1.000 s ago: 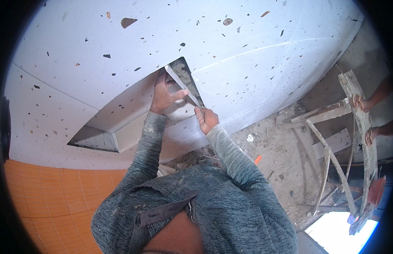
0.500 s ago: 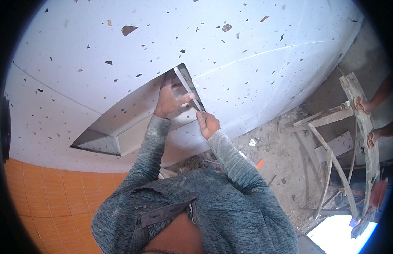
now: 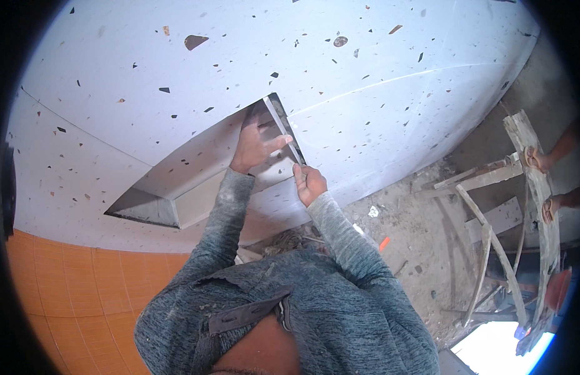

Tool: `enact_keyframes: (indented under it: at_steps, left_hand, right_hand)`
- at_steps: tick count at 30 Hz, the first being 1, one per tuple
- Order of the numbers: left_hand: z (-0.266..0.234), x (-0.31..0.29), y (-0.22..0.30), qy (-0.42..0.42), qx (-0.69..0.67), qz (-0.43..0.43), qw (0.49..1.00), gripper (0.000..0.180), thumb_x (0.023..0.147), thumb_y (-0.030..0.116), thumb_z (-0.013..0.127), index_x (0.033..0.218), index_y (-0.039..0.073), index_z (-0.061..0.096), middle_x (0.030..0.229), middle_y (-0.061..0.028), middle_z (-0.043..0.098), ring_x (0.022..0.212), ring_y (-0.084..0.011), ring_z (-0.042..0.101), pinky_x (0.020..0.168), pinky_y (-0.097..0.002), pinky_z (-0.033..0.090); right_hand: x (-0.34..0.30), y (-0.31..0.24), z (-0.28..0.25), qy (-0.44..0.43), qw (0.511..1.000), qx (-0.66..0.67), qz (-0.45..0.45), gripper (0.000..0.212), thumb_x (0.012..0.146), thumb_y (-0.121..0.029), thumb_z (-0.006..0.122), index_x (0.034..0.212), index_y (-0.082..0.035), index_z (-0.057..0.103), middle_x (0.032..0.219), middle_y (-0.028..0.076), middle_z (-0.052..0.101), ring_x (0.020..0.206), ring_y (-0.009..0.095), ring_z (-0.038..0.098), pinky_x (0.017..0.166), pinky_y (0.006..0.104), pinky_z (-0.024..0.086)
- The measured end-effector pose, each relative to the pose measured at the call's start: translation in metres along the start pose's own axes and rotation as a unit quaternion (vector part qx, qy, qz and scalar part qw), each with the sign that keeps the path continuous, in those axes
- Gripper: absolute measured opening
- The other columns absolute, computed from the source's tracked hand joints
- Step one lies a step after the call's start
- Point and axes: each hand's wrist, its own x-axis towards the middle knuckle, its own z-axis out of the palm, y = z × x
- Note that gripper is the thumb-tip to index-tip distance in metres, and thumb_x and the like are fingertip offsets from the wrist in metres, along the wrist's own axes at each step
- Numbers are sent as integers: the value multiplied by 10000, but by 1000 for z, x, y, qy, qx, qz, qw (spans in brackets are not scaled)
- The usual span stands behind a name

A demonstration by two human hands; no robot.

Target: The person positions a rectangular tile into a recessed niche in the wall to check the fit. They then use a trowel to scoop cement from a bucket and spread it onto the back of the tile before placing it into the niche.

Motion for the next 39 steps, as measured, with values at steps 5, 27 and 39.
enact_keyframes:
  at_steps: [5, 27, 39]
  left_hand:
    - [-1, 1, -1, -16, 16, 9, 1000, 1020, 727, 308, 912, 1466, -126, 359, 1437, -290, 428, 1272, -396, 557, 1081, -455, 496]
    - [4, -6, -6, 3, 66, 33, 997, 955, 749, 343, 870, 1439, -121, 400, 1359, -285, 534, 1242, -403, 582, 1078, -454, 478]
    - [7, -10, -13, 29, 77, 16, 997, 953, 719, 365, 890, 1405, -121, 441, 1360, -266, 540, 1231, -371, 584, 1056, -425, 482]
  right_hand:
    - [-1, 0, 1, 24, 999, -32, -36, 413, 1053, -352, 571, 984, 20, 737, 810, 176, 733, 725, 246, 701, 721, 356, 554]
    - [5, 36, 25, 53, 997, -27, -57, 302, 1038, -222, 618, 956, 58, 694, 825, 133, 733, 749, 166, 676, 711, 300, 539]
    - [-6, -6, 6, 17, 885, 424, 193, 310, 990, -248, 668, 1085, 46, 641, 1013, 185, 708, 880, 295, 704, 797, 403, 569]
